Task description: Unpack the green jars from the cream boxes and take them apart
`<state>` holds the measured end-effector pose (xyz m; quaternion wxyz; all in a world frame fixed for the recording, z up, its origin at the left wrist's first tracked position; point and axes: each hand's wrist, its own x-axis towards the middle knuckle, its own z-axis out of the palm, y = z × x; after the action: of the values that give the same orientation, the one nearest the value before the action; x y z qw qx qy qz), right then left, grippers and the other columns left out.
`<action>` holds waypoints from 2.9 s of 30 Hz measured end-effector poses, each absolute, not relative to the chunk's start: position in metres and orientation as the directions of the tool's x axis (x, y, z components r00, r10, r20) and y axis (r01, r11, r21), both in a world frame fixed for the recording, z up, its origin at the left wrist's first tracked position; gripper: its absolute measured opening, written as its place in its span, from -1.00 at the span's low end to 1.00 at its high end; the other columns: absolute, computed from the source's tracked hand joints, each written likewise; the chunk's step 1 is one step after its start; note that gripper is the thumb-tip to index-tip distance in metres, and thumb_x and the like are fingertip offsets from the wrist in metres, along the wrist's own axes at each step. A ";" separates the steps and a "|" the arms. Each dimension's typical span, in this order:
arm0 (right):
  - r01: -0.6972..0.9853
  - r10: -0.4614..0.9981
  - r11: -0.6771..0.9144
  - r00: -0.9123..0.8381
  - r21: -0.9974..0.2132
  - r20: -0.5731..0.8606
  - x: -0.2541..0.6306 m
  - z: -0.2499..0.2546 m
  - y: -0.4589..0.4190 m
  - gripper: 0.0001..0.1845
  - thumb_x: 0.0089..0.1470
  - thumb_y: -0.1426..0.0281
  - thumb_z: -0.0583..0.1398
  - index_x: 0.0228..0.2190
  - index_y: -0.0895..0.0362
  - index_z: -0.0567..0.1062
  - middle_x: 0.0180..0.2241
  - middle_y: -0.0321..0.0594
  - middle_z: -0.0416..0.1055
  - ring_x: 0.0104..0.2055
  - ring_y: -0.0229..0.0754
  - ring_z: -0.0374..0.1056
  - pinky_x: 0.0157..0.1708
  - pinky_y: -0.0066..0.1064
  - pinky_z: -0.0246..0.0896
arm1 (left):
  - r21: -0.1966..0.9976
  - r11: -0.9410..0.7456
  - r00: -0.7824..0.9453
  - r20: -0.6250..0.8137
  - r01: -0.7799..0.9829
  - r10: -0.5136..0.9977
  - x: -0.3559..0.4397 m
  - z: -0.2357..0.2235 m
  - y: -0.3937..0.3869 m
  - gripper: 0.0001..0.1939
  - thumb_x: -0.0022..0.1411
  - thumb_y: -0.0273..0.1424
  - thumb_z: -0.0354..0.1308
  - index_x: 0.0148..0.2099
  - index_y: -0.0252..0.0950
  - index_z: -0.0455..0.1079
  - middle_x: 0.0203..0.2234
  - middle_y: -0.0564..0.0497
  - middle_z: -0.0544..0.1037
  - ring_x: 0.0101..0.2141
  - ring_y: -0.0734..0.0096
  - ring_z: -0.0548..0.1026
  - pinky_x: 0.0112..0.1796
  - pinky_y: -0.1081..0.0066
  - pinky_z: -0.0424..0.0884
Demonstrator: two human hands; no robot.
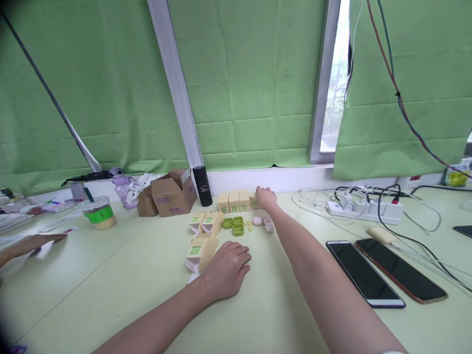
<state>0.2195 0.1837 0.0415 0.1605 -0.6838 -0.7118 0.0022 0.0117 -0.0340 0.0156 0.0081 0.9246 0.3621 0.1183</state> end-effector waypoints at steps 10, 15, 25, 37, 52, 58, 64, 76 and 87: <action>0.858 0.908 0.219 -0.005 -0.464 0.420 0.233 0.070 0.089 -0.45 0.24 0.33 0.15 0.21 0.04 0.13 0.12 -0.06 0.40 -0.02 -0.07 0.41 -0.14 -0.32 0.31 | 0.184 -0.653 0.609 0.243 0.735 0.755 0.016 0.017 -0.039 -0.78 0.35 -0.48 0.01 -0.30 -0.24 0.45 -0.33 -0.09 0.59 -0.21 0.15 0.49 -0.14 0.17 0.38; 0.568 0.900 0.373 -0.031 -0.734 0.434 0.231 0.042 0.012 -0.44 0.13 0.38 0.19 0.14 -0.02 0.18 0.11 -0.09 0.38 -0.24 -0.14 0.45 -0.24 -0.27 0.39 | 0.311 -0.546 0.399 0.428 0.777 0.811 0.016 0.025 -0.041 -0.76 0.40 -0.44 -0.03 -0.17 -0.23 0.48 -0.31 -0.09 0.60 -0.21 0.16 0.51 -0.12 0.16 0.37; 0.423 0.920 0.387 -0.243 -0.819 0.309 0.222 -0.006 -0.038 -0.32 0.05 0.43 0.23 0.18 -0.03 0.17 0.14 -0.10 0.30 -0.23 -0.16 0.42 -0.27 -0.26 0.38 | 0.579 -0.427 0.217 0.397 0.695 0.892 0.019 0.015 -0.041 -0.70 0.38 -0.49 -0.03 0.10 -0.16 0.31 -0.05 -0.11 0.49 0.04 0.17 0.46 0.04 0.18 0.40; 0.259 0.914 0.366 -0.280 -0.894 0.293 0.242 -0.014 -0.028 -0.29 -0.03 0.45 0.27 0.15 -0.04 0.22 -0.04 -0.21 0.22 -0.23 -0.21 0.39 -0.28 -0.33 0.38 | 0.844 -0.364 0.322 0.244 0.395 0.915 0.022 -0.017 -0.019 -0.29 0.24 -0.69 -0.02 0.38 -0.17 0.05 0.35 -0.21 0.27 0.35 0.26 0.23 0.28 0.13 0.25; 0.378 0.897 0.440 -0.229 -0.814 0.379 0.238 -0.015 -0.032 -0.53 0.10 0.41 0.19 0.05 -0.02 0.26 -0.41 -0.41 0.30 -0.38 -0.19 0.30 -0.40 -0.38 0.19 | 0.897 -0.354 0.361 0.248 0.264 0.899 0.019 -0.017 -0.026 -0.15 0.05 -0.71 0.04 0.39 -0.21 0.10 0.30 -0.21 0.34 0.35 0.11 0.23 0.33 0.01 0.11; 0.405 0.901 0.434 -0.185 -0.805 0.393 0.239 -0.017 -0.029 -0.54 0.08 0.41 0.18 0.03 -0.01 0.29 -0.41 -0.40 0.38 -0.38 -0.18 0.36 -0.39 -0.37 0.24 | 0.889 -0.364 0.345 0.261 0.279 0.902 0.021 -0.016 -0.034 -0.18 0.09 -0.67 0.09 0.39 -0.22 0.08 0.30 -0.21 0.35 0.32 0.10 0.27 0.33 0.02 0.14; 0.440 0.906 0.422 -0.170 -0.793 0.388 0.239 -0.016 -0.029 -0.60 0.10 0.39 0.14 0.01 -0.01 0.31 -0.40 -0.37 0.48 -0.45 -0.18 0.39 -0.39 -0.35 0.25 | 0.891 -0.367 0.324 0.276 0.267 0.905 0.023 -0.013 -0.038 -0.27 0.13 -0.63 0.13 0.34 -0.22 0.13 0.24 -0.23 0.40 0.27 0.08 0.33 0.29 0.03 0.20; 0.457 0.891 0.435 -0.097 -0.776 0.443 0.242 -0.014 -0.029 -0.62 0.07 0.43 0.09 -0.04 -0.01 0.35 -0.43 -0.38 0.50 -0.52 -0.20 0.37 -0.46 -0.38 0.22 | 0.885 -0.344 0.234 0.278 0.315 0.931 0.023 -0.013 -0.038 -0.39 0.21 -0.57 0.14 0.27 -0.18 0.13 0.11 -0.18 0.41 0.19 0.14 0.36 0.22 0.05 0.24; 0.435 0.898 0.427 -0.099 -0.793 0.429 0.242 -0.012 -0.029 -0.71 0.24 0.33 0.04 -0.01 -0.02 0.35 -0.26 -0.28 0.59 -0.51 -0.20 0.42 -0.43 -0.34 0.26 | 0.848 -0.380 0.244 0.306 0.369 0.920 0.021 -0.012 -0.040 -0.48 0.20 -0.57 0.11 0.18 -0.18 0.13 -0.10 -0.07 0.39 0.01 0.20 0.40 0.12 0.13 0.31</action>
<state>0.2420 -0.0291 -0.0119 0.4730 -0.4762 -0.6997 0.2447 0.0206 -0.0403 -0.0124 0.3288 0.7170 0.4495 0.4194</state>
